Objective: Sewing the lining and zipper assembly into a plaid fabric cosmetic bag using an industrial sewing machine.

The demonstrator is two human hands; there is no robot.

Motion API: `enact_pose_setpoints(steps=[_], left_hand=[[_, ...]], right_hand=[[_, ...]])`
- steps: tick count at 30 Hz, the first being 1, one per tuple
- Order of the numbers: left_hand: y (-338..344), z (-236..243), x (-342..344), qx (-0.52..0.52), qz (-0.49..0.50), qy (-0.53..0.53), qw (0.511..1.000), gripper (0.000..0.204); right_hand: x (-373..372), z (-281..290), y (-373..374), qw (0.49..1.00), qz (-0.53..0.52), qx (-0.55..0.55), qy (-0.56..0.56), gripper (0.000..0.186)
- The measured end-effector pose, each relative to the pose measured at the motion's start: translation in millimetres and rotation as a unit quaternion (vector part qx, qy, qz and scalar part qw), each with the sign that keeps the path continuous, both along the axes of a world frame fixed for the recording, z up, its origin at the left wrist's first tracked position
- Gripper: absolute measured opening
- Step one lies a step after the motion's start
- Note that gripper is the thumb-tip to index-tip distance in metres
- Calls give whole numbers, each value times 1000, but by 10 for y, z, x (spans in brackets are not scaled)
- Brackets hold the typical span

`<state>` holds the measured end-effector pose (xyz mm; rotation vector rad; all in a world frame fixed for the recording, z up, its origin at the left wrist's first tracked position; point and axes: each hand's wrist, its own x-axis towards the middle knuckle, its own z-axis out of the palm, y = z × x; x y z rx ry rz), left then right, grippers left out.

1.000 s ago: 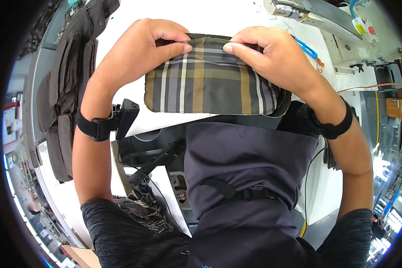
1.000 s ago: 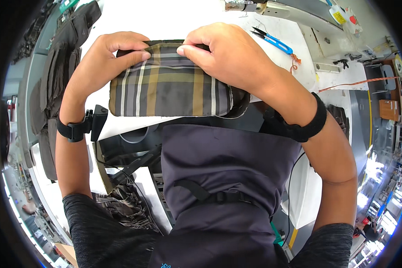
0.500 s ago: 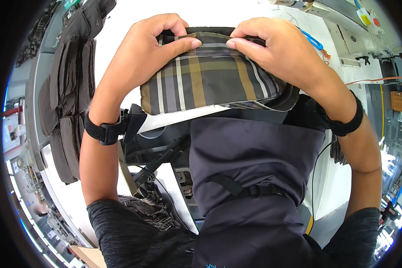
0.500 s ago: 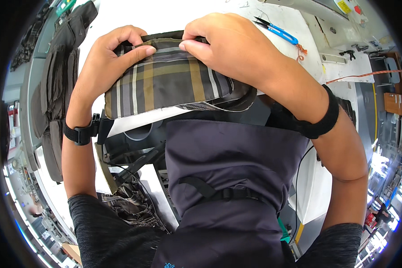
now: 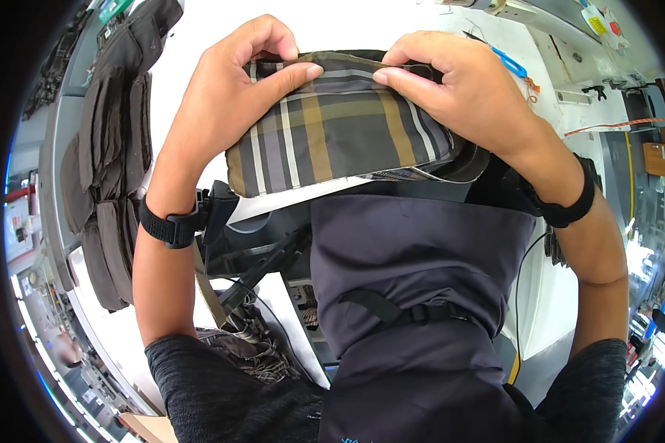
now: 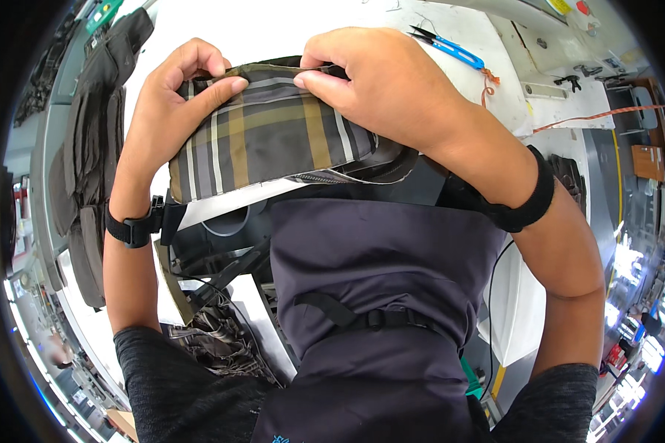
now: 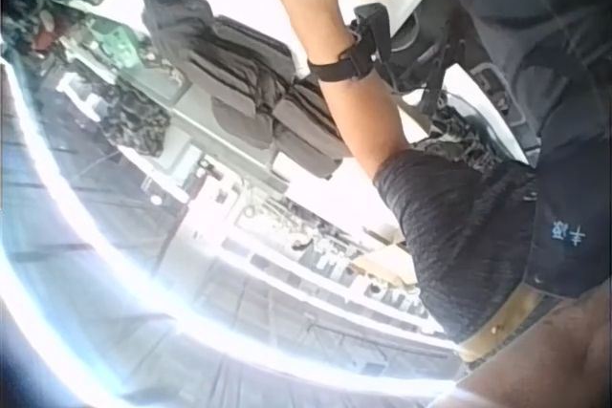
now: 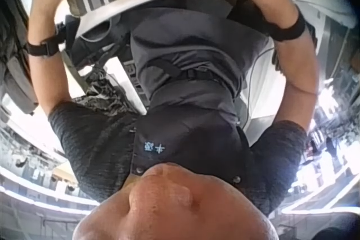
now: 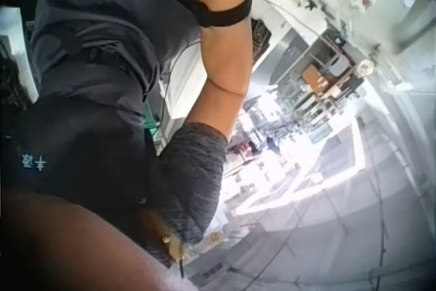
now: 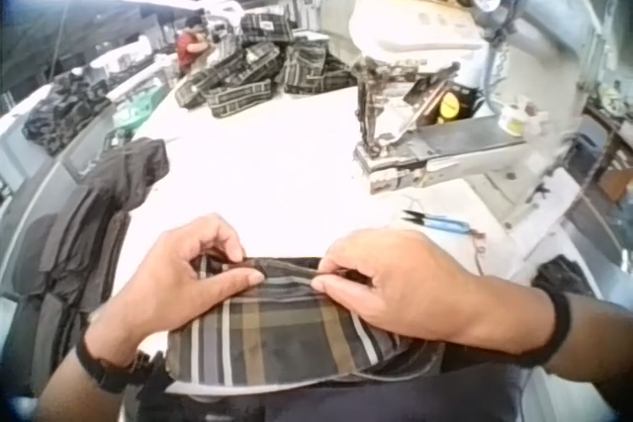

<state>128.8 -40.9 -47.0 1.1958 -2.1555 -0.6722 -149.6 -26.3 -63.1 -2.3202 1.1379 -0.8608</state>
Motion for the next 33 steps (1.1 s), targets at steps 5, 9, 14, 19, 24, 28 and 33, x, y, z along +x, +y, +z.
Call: enact_pose_setpoints(steps=[5, 9, 14, 19, 24, 28, 33], left_hand=[[-38, 25, 29, 124, -15, -16, 992, 25], [-29, 47, 27, 137, 1, -12, 990, 24], [-53, 1, 38, 141, 2, -17, 990, 23], [-9, 22, 16, 139, 6, -13, 990, 23], [-17, 11, 22, 150, 7, 8, 989, 21], [-2, 22, 8, 157, 8, 10, 988, 20], [6, 29, 26, 134, -28, 1, 991, 18]], right_hand=[[-43, -3, 4, 999, 14, -38, -9, 18], [-157, 82, 56, 998, -40, 53, 8, 17], [-225, -11, 70, 999, -30, 22, -31, 15], [-256, 48, 62, 998, -47, 47, -4, 16], [-251, 129, 79, 993, -44, 100, -40, 21], [-291, 23, 48, 994, -26, 98, -37, 19], [-263, -90, 43, 998, -43, -18, -50, 18]])
